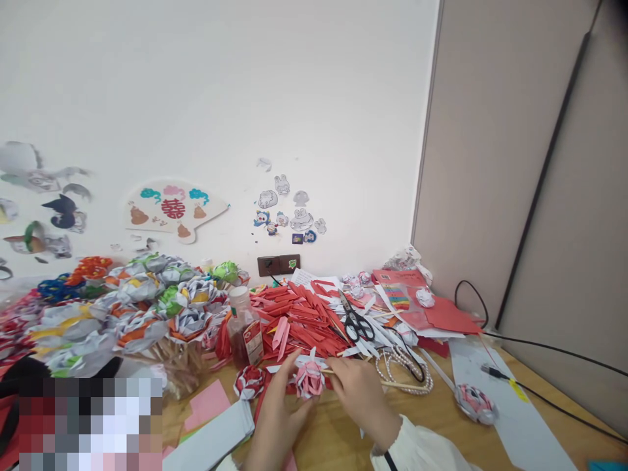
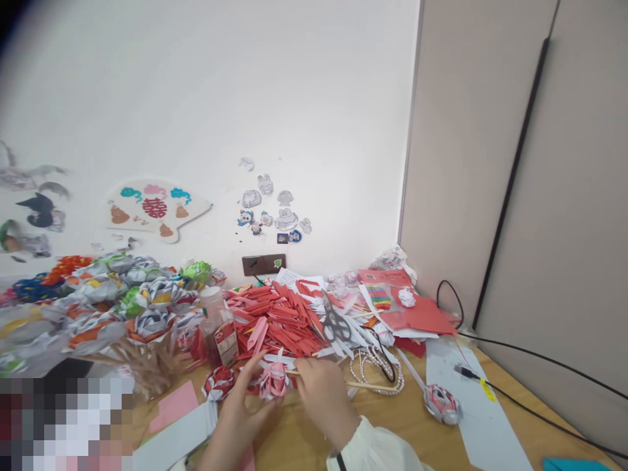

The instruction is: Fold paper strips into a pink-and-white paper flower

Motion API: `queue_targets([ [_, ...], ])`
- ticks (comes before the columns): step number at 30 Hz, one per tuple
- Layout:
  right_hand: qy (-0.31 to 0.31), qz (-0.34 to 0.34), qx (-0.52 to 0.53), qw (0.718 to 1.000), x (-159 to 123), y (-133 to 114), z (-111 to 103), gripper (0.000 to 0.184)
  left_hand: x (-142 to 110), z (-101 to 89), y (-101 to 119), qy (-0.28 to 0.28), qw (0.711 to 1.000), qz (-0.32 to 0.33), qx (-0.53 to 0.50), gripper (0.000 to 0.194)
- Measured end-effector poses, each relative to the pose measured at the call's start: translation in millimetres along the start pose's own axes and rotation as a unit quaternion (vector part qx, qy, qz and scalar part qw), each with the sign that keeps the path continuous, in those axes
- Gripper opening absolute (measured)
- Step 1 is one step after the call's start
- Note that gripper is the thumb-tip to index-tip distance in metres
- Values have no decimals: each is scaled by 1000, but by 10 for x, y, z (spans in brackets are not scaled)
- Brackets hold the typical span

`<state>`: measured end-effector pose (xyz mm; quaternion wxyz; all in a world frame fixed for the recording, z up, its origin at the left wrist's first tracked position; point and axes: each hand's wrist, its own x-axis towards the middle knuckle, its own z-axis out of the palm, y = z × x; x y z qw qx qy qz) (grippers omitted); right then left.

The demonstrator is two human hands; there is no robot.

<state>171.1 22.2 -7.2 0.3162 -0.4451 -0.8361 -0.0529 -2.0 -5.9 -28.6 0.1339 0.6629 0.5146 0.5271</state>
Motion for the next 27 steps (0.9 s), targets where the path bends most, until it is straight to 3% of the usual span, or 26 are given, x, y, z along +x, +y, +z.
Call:
queue_targets([
  [4, 26, 28, 71, 997, 7, -15, -109, 27, 24, -51, 25, -24, 998, 11, 62, 41],
  [10, 30, -7, 92, 995, 9, -10, -51, 21, -11, -81, 164, -53, 985, 58, 154, 45],
  [18, -3, -31, 177, 984, 27, -3, -102, 5, -44, -39, 61, -38, 963, 145, 224, 48],
  [27, 3, -67, 84, 994, 19, 6, -60, 14, -53, -49, 98, -46, 951, 170, 252, 53],
])
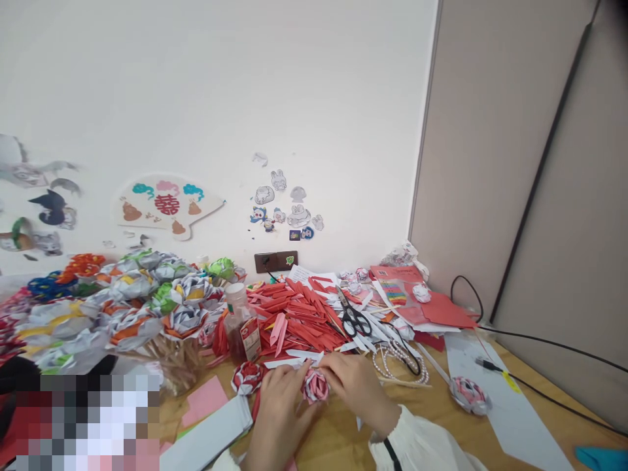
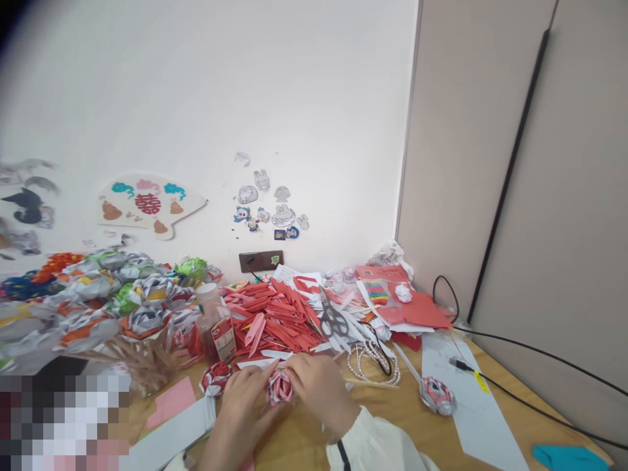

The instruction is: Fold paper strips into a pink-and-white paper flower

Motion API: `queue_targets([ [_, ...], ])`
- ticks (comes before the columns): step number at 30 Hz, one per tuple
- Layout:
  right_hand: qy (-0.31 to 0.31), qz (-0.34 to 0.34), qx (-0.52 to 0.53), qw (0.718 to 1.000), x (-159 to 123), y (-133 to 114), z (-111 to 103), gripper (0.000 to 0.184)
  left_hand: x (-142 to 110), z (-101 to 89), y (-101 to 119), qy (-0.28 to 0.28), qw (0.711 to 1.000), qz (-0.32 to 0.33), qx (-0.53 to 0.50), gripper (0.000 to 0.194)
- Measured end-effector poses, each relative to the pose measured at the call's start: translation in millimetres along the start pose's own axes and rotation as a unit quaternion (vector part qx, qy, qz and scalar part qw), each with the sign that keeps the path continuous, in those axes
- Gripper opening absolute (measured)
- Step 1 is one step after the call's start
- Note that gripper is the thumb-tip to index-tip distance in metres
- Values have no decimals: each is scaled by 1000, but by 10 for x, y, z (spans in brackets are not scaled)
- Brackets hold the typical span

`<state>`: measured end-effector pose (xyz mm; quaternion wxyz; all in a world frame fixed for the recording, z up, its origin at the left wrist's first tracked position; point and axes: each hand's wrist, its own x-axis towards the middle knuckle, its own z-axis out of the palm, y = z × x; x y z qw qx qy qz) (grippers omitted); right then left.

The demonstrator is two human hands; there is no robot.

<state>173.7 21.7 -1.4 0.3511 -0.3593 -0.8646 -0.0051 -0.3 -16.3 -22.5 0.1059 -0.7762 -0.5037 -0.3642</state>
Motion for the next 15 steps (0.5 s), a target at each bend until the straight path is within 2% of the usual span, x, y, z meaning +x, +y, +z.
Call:
queue_targets([
  [5, -20, -45, -30, 998, 5, 21, -6, 18, 5, 3, -2, 1, 1000, -8, 7, 52],
  [11, -21, -18, 17, 999, 9, 25, -52, 14, -1, 21, -34, 2, 1000, 15, 22, 55],
  [15, -29, -8, -6, 1000, 0, 25, -5, 13, -1, 22, -26, 9, 999, 32, 26, 58],
])
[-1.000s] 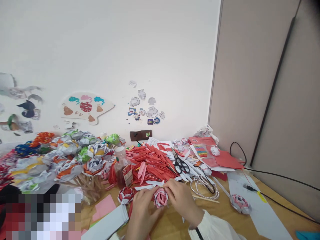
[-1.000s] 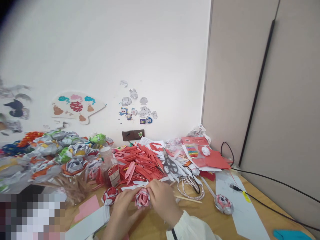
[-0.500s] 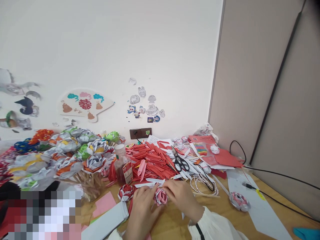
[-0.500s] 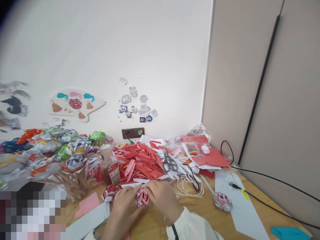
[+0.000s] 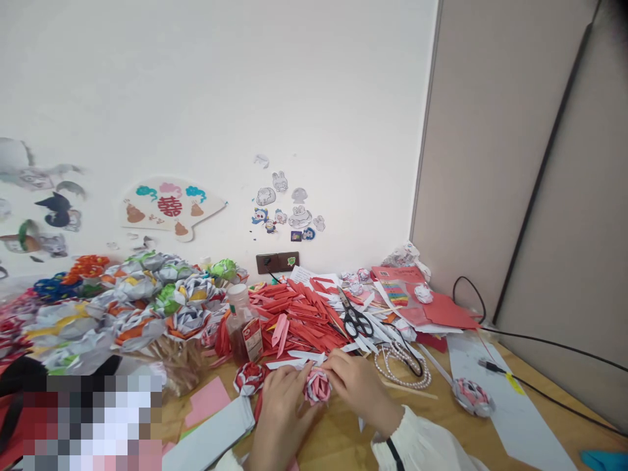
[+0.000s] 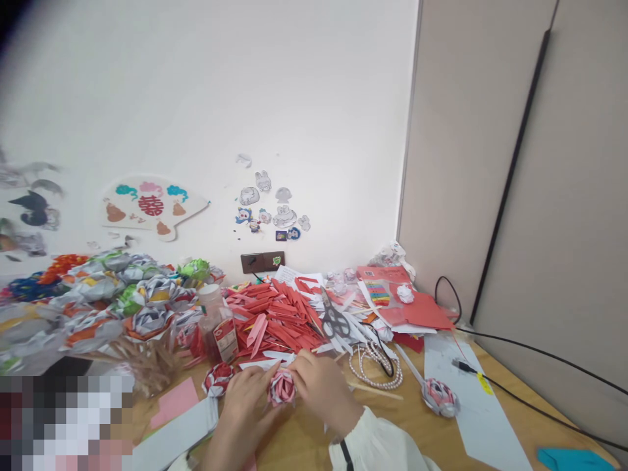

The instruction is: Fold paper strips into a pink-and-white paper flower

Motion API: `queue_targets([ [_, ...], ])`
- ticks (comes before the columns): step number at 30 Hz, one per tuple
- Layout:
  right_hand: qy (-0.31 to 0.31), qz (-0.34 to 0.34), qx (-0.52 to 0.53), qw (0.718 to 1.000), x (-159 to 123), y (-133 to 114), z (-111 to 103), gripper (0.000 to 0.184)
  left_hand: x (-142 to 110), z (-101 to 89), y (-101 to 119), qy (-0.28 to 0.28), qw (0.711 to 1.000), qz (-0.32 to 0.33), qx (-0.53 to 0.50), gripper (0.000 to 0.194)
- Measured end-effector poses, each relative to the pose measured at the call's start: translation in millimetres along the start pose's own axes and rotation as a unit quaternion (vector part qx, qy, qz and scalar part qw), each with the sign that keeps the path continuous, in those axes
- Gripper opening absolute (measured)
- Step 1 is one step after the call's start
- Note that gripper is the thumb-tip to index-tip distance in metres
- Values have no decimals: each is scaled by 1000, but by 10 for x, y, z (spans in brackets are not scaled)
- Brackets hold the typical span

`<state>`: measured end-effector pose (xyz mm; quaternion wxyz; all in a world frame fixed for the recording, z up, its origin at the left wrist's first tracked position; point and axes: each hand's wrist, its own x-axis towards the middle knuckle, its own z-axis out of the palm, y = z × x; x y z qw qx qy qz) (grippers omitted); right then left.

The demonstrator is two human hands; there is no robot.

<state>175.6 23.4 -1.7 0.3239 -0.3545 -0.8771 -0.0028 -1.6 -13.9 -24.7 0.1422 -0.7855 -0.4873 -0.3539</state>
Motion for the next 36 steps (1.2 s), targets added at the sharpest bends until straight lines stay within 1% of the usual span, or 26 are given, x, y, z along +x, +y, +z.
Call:
queue_targets([
  [4, -18, 7, -58, 998, 3, 4, 45, 13, 7, -13, 27, -6, 1000, 2, -1, 57],
  [8, -24, 12, -63, 998, 16, 5, 26, 11, 12, -14, 35, -14, 1000, -3, -2, 53],
  [12, 0, 24, -27, 999, 21, 0, -7, 8, 9, -9, 23, -7, 1000, -7, -4, 54],
  [17, 36, 31, -49, 998, 7, 0, 10, 7, 3, -2, 4, 8, 1000, 1, -3, 54],
  [19, 54, 35, -47, 997, 1, 3, 17, 10, 5, 0, 1, 16, 1000, 7, 2, 54],
  [21, 64, 34, -39, 997, -2, 5, 20, 8, 6, 0, 2, 18, 1000, 12, 5, 55],
  [24, 70, 28, -28, 997, -2, 3, 21, 5, 4, -1, 5, 17, 1000, 15, 11, 57],
  [28, 75, 33, -11, 997, 13, -3, 17, 6, 0, 4, 2, 15, 1000, 18, 16, 58],
  [32, 81, 36, -18, 996, 24, -10, 18, 13, -3, 2, 2, 14, 999, 23, 21, 57],
  [36, 93, 20, -42, 995, 15, -15, 37, 17, -4, -3, 1, 17, 999, 23, 26, 58],
])
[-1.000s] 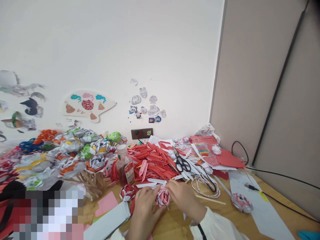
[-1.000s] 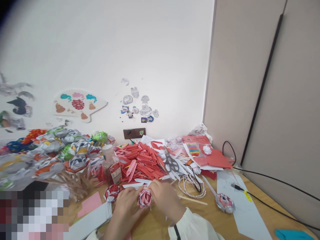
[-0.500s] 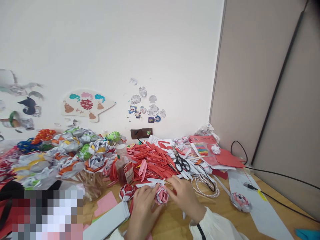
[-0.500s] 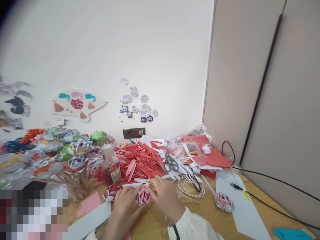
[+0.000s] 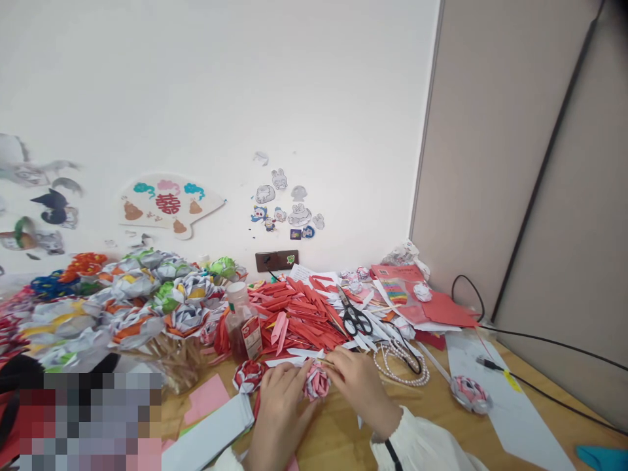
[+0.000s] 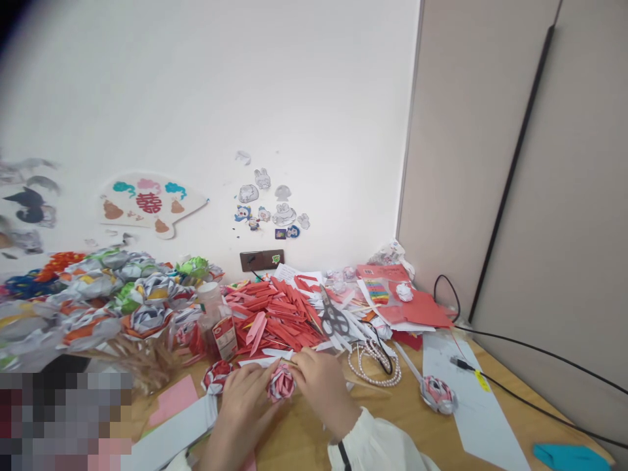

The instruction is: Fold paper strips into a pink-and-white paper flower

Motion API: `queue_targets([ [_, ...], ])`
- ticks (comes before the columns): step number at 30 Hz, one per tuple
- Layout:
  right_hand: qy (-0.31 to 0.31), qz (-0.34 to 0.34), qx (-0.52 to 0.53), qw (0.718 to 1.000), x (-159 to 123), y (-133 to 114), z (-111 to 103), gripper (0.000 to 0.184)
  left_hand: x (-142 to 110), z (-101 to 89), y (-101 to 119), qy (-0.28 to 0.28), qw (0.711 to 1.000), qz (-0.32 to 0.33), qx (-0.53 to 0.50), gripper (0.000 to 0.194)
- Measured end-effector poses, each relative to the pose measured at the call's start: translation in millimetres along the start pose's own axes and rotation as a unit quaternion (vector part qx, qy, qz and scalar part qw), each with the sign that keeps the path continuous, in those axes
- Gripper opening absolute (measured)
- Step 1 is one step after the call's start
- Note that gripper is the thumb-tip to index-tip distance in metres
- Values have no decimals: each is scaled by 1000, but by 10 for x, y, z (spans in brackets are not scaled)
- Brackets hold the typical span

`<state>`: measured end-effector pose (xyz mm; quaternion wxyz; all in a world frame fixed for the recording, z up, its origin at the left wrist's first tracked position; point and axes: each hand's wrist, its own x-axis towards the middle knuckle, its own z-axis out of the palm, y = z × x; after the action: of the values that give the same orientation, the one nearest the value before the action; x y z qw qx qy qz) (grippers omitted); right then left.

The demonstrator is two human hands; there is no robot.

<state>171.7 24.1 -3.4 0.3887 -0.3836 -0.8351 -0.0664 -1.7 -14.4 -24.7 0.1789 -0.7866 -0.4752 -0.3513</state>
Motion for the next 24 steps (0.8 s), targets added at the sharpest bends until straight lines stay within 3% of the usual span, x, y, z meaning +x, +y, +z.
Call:
queue_targets([
  [9, 7, -20, -16, 1000, -21, -20, 18, 29, -11, 10, -4, -3, 1000, -2, 2, 55],
  [20, -38, -53, -92, 994, -28, -26, 34, 25, -23, 40, -30, -11, 1000, -13, -8, 53],
  [24, -59, -31, -35, 997, -19, -51, -17, 18, 2, 12, -15, -14, 999, -28, -25, 51],
])
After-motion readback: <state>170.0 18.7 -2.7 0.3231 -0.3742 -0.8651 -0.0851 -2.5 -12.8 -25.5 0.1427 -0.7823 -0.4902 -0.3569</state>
